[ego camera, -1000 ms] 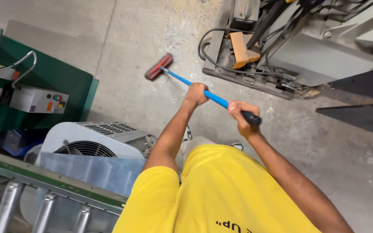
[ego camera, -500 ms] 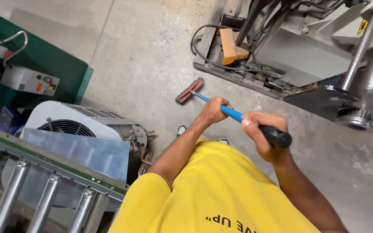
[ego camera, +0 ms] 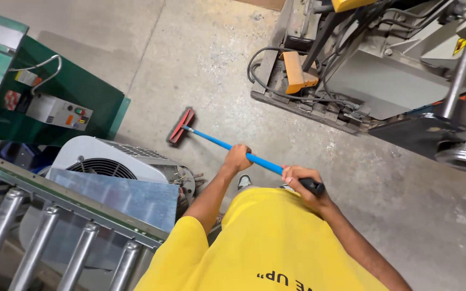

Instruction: The person sweeps a concrete floor in a workshop using a blue-handled broom with a red brush head. They move the broom back and forth to gather dust and debris while walking around machinery and storage racks.

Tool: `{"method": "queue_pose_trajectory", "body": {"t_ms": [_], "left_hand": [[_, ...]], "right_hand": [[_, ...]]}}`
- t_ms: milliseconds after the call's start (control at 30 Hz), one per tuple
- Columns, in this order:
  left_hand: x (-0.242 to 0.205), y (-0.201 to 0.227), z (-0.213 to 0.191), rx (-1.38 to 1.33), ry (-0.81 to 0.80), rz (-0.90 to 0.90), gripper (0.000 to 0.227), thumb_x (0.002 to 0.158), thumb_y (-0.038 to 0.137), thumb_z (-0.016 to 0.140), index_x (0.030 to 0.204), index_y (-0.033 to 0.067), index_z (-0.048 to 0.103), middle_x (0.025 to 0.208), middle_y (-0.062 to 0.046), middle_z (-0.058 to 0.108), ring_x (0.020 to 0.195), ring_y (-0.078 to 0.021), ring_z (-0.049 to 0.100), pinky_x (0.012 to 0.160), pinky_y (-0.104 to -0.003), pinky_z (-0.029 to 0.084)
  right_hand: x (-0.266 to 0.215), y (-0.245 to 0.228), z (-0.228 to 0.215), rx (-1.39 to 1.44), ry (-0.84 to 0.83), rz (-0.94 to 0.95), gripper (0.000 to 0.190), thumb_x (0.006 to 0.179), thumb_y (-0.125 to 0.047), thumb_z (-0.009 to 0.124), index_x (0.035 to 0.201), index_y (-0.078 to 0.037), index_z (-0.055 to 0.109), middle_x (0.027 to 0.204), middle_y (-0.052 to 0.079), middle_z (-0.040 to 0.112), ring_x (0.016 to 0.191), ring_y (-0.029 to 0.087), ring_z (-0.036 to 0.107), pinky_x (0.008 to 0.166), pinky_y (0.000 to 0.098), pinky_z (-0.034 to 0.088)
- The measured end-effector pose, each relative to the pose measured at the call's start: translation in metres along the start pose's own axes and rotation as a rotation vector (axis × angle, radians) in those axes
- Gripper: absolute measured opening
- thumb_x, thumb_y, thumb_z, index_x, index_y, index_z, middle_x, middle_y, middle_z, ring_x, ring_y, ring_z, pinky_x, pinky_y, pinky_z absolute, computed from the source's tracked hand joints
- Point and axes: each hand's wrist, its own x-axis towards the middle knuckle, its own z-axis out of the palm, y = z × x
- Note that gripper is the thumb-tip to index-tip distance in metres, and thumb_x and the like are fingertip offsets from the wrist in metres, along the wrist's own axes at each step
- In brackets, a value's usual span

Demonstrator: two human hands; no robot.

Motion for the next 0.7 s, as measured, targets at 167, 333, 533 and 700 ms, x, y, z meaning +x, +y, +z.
{"method": "queue_pose_trajectory", "body": {"t_ms": [167,333,533,700], "left_hand": [[-0.031,-0.002,0.005,-0.176,0.033,-0.008,0.02,0.079,0.026,0.068,0.077,0.0073,0.077,0.075,-0.022,0.072,0.085,-0.0498,0.073,0.076,-0.055,0.061],[-0.019,0.056,0.015,-0.319,0.067,0.082,0.015,0.076,0.024,0.069,0.078,0.0108,0.076,0.076,-0.02,0.072,0.089,-0.0479,0.073,0.076,-0.055,0.059],[-0.038,0.147,-0.04,-0.356,-0.137,0.201,0.019,0.074,0.013,0.06,0.055,0.0134,0.055,0.055,-0.007,0.057,0.055,-0.0266,0.054,0.054,-0.044,0.043],[-0.046,0.171,-0.058,-0.285,-0.264,0.183,0.023,0.081,0.017,0.066,0.059,0.0115,0.061,0.059,-0.008,0.058,0.053,-0.0266,0.054,0.053,-0.044,0.044]], "right_hand": [[0.003,-0.006,0.026,-0.048,-0.017,0.041,0.041,0.094,-0.001,0.07,0.056,-0.001,0.056,0.061,0.015,0.062,0.065,0.031,0.068,0.087,0.0524,0.058],[0.039,-0.091,0.016,-0.194,0.062,0.127,0.043,0.094,-0.01,0.069,0.054,-0.002,0.054,0.06,0.013,0.059,0.07,0.025,0.065,0.08,0.045,0.056],[0.065,-0.168,0.011,-0.339,-0.015,0.128,0.041,0.095,-0.006,0.055,0.056,0.0,0.049,0.057,0.008,0.046,0.057,0.021,0.044,0.072,0.0362,0.049],[0.045,-0.17,0.01,-0.326,0.167,0.102,0.046,0.095,-0.007,0.052,0.054,-0.01,0.033,0.054,0.004,0.034,0.055,0.019,0.042,0.08,0.0378,0.049]]}}
